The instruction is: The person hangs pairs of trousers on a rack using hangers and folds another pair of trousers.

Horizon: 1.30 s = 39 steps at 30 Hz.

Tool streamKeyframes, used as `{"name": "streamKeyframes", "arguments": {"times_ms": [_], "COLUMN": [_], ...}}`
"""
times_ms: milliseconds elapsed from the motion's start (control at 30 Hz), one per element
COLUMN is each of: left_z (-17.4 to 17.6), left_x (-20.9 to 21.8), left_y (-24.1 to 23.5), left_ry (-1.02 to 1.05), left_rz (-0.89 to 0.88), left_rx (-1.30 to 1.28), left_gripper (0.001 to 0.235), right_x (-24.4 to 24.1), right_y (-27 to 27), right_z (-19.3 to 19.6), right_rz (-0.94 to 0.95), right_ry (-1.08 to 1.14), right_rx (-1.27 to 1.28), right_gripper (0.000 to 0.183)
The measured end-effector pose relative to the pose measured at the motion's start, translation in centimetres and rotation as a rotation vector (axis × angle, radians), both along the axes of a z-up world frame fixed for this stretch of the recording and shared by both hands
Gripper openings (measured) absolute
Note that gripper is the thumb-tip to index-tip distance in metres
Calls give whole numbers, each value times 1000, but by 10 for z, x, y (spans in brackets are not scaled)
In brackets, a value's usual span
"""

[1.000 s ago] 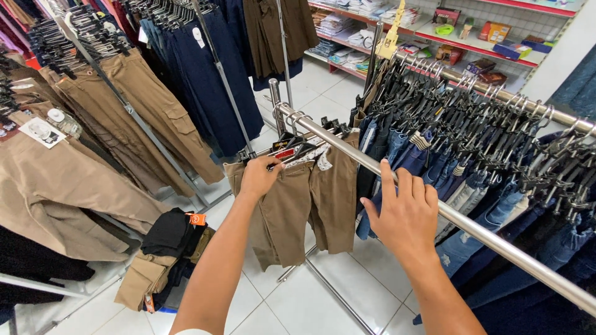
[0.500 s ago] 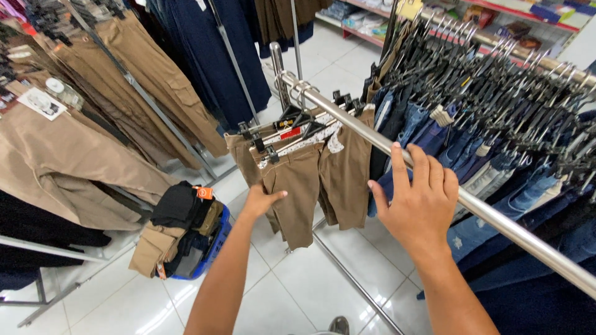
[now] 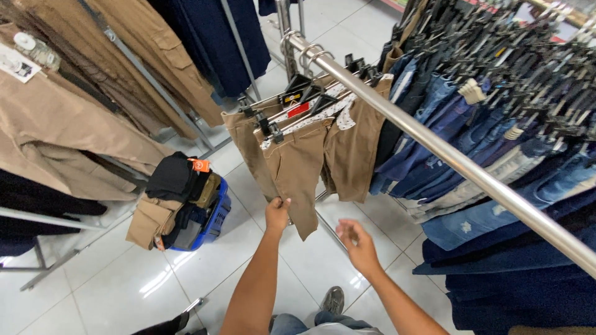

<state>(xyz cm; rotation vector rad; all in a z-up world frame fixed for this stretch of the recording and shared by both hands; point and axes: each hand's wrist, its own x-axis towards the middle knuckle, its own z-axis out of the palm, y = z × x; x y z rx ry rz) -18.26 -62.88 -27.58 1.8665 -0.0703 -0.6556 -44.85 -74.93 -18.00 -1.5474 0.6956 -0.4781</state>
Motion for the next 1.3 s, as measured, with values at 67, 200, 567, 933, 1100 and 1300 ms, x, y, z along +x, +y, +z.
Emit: {"name": "streamKeyframes", "arguments": {"times_ms": [67, 200, 567, 933, 1100, 1300], "left_z": [-3, 13, 115, 77, -35, 27], "left_x": [4, -3, -26, -59, -105, -127], "left_y": [6, 26, 70, 161, 158, 119], "left_ry": [-32, 4, 297, 192, 294, 303], "left_rz": [26, -38, -4, -255, -263, -181], "left_rx": [-92, -136, -414, -79, -273, -467], "left_gripper": [19, 27, 49, 56, 41, 48], "right_x": [0, -3, 78, 44, 30, -19], "right_y": [11, 15, 31, 67, 61, 46], "right_z": [-51, -124, -22, -74, -27, -63], "right_rz": [42, 181, 248, 139, 20, 85], "right_ry": [25, 467, 194, 44, -89, -16], "right_rx": [233, 293, 424, 705, 807, 639], "right_gripper": [34, 45, 96, 16, 21, 47]}}
